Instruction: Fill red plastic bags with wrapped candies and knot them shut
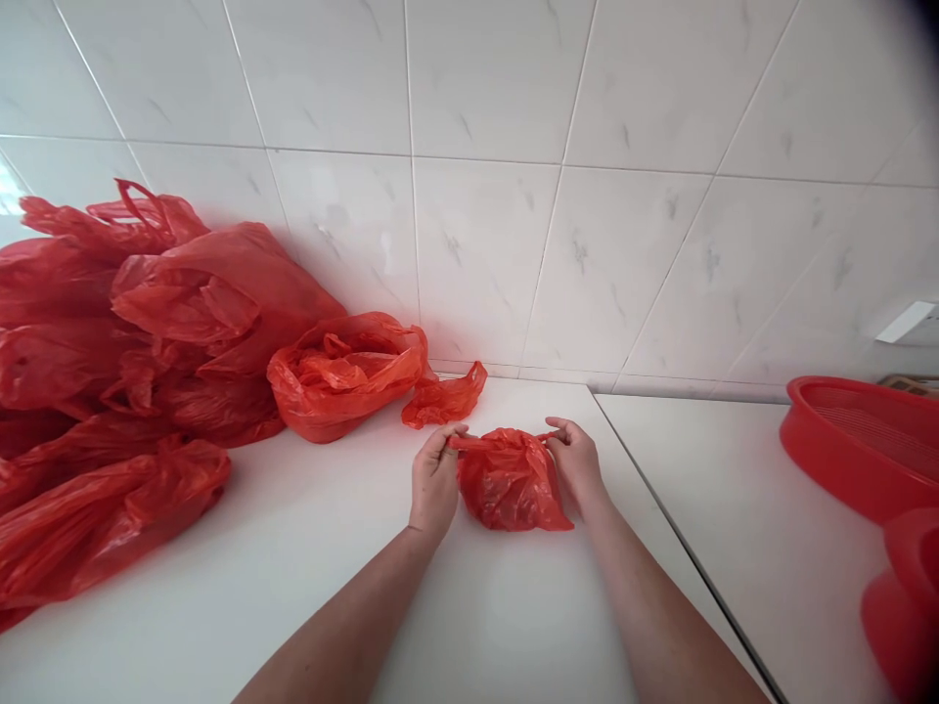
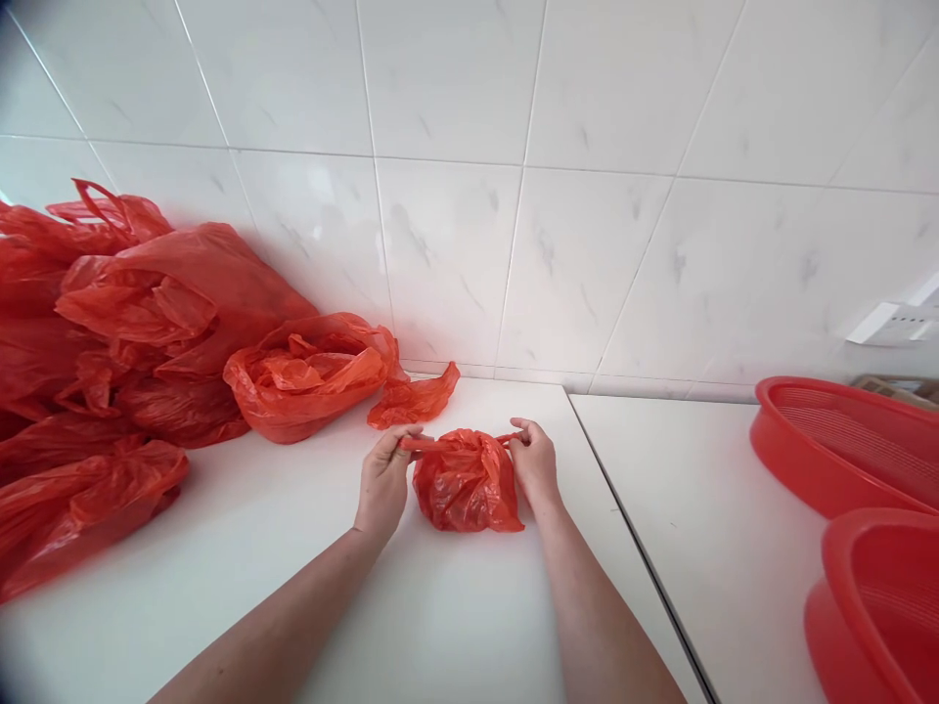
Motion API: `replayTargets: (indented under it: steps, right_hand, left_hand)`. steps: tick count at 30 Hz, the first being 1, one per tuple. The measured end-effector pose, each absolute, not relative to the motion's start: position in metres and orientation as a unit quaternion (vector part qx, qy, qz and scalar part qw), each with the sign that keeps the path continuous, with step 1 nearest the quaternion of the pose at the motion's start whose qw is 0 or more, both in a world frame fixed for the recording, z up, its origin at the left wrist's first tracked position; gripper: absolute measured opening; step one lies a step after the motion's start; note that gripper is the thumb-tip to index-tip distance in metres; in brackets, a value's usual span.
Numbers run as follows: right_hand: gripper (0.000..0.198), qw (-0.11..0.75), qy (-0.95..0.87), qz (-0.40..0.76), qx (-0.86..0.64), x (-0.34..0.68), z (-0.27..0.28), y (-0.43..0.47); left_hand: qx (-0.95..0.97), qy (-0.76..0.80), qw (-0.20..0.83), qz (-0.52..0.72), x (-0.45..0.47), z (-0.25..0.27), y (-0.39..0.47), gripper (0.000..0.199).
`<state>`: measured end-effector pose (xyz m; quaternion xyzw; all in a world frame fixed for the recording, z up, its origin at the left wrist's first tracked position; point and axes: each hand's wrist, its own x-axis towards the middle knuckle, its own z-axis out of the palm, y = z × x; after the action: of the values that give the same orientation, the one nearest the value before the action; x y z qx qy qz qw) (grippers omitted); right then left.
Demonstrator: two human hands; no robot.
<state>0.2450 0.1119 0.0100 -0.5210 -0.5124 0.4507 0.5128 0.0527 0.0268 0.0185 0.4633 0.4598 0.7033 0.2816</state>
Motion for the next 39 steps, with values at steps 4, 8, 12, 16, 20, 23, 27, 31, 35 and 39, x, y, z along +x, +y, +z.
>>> replayTargets:
  steps: [4,8,12,16,20,23,27,31,35,39]
  right_hand:
    - [0.037,0.504,-0.51,0.388,-0.579,0.248,-0.002,0.119]
    - [0.035,0.513,-0.501,0.352,-0.602,0.247,-0.004,0.118]
    - [0.022,0.53,-0.505,0.375,-0.569,0.25,0.011,0.114]
    - [0.015,0.546,-0.504,0.442,-0.503,0.251,0.037,0.105]
    - [0.021,0.536,-0.512,0.515,-0.431,0.249,0.06,0.098]
    - [0.029,0.529,-0.502,0.545,-0.414,0.252,0.062,0.099]
    - [0.033,0.529,-0.457,0.568,-0.434,0.26,0.044,0.11]
    - [0.031,0.508,-0.434,0.596,-0.445,0.273,0.027,0.119]
    - [0.029,0.44,-0.47,0.617,-0.452,0.289,0.03,0.117]
    - [0.023,0.343,-0.54,0.578,-0.507,0.295,0.032,0.114]
  left_hand:
    - [0.387,0.455,0.334,0.729,0.049,0.017,0.032,0.022]
    - [0.364,0.439,0.362,0.737,0.047,0.018,0.032,0.02]
    - [0.402,0.419,0.405,0.706,0.047,0.024,0.028,0.013]
    - [0.449,0.387,0.462,0.659,0.047,0.029,0.025,0.002]
    - [0.476,0.345,0.542,0.601,0.042,0.03,0.024,0.011]
    - [0.492,0.331,0.579,0.561,0.029,0.029,0.024,0.027]
    - [0.527,0.352,0.591,0.499,0.011,0.031,0.025,0.036]
    - [0.576,0.416,0.565,0.42,0.006,0.033,0.024,0.028]
    - [0.594,0.48,0.503,0.404,0.009,0.029,0.027,0.021]
    - [0.598,0.499,0.466,0.42,0.009,0.024,0.031,0.021]
